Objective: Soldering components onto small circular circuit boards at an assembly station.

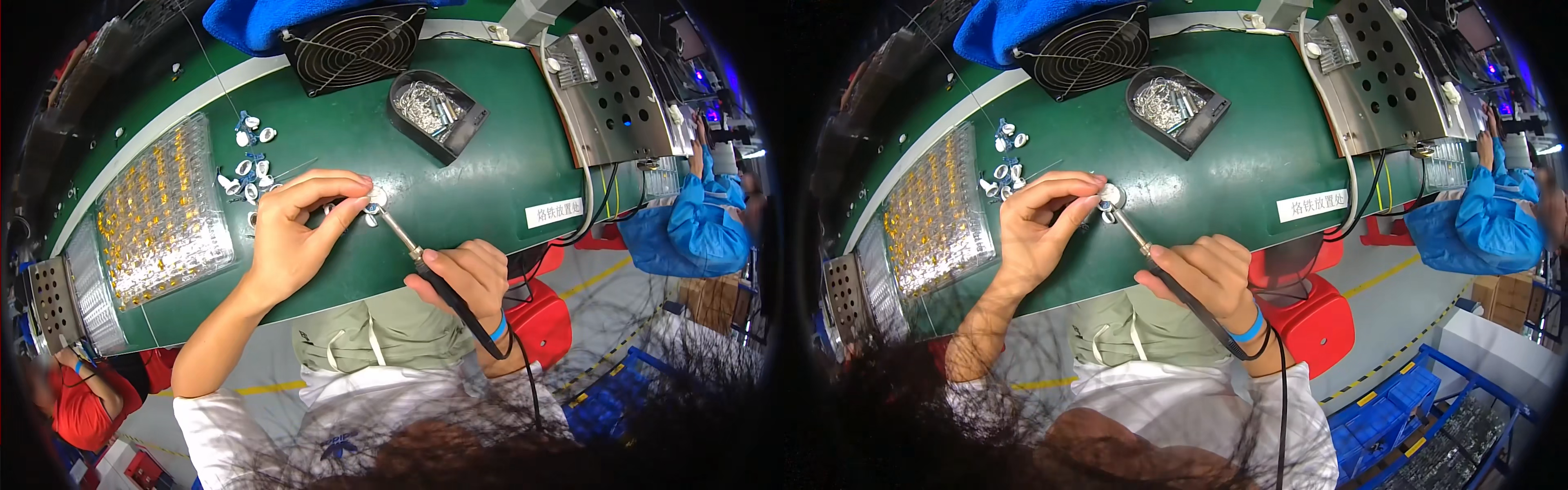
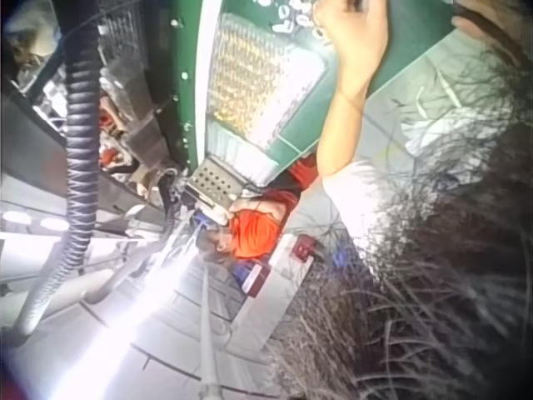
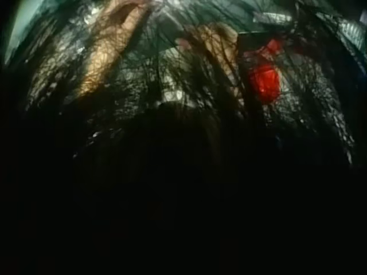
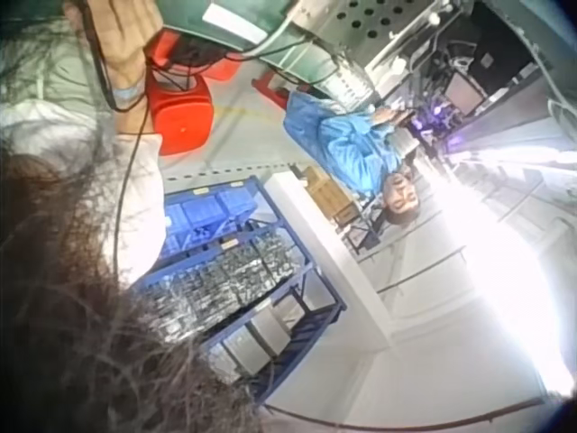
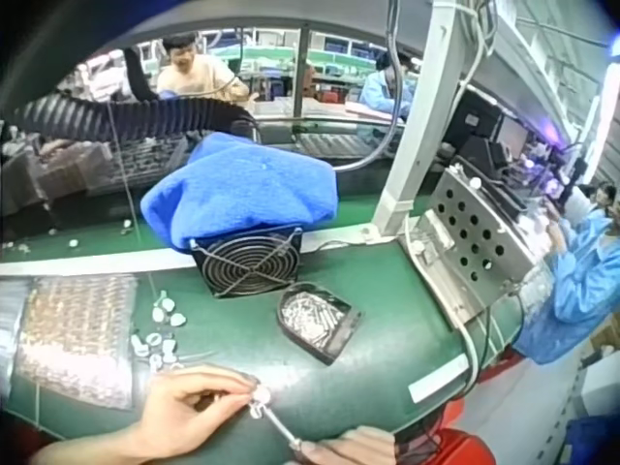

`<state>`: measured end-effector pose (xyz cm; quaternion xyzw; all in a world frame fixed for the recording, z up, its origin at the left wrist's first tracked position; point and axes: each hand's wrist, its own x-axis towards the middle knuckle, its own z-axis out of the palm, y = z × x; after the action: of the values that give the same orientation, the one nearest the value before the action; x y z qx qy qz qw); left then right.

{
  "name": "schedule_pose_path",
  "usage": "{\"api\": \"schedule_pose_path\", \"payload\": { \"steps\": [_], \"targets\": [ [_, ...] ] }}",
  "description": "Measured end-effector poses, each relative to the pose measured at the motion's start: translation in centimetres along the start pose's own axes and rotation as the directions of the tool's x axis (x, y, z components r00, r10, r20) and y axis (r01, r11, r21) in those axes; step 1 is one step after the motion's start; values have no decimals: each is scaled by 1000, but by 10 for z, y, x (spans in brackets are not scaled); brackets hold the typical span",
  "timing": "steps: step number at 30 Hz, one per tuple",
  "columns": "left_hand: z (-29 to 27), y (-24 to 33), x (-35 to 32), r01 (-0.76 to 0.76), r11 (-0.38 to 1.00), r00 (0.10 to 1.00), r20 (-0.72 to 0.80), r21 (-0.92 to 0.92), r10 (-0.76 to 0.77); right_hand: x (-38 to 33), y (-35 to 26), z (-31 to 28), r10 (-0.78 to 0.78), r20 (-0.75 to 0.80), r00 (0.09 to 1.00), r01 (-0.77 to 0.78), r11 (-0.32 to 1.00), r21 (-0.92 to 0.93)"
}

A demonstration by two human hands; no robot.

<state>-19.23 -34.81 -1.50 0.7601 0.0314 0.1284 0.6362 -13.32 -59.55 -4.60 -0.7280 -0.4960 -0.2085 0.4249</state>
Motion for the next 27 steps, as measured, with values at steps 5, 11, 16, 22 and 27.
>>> {"api": "schedule_pose_path", "payload": {
  "steps": [5, 11, 16, 22, 27],
  "targets": [
    [0, -2, 0, -22, 999, 1000, 8, 35, 22, 0, -1, 0, 11, 12, 1000, -11, 1000, 1],
    [1, -3, 0, -22, 999, 1000, -10, 34, 23, 1, -1, -1, 16, 25, 1000, -16, 1000, -4],
    [2, -4, 1, -50, 997, 999, -7, 62, 51, 1, -1, 0, 21, 16, 1000, -21, 1000, 6],
    [1, -5, 1, -71, 993, 997, -4, 90, 72, 0, -1, -3, 18, 21, 1000, -19, 1000, 24],
    [1, -3, 2, -78, 989, 997, 2, 126, 78, -2, 1, -5, 19, -6, 1000, -19, 998, 56]
  ]
}}
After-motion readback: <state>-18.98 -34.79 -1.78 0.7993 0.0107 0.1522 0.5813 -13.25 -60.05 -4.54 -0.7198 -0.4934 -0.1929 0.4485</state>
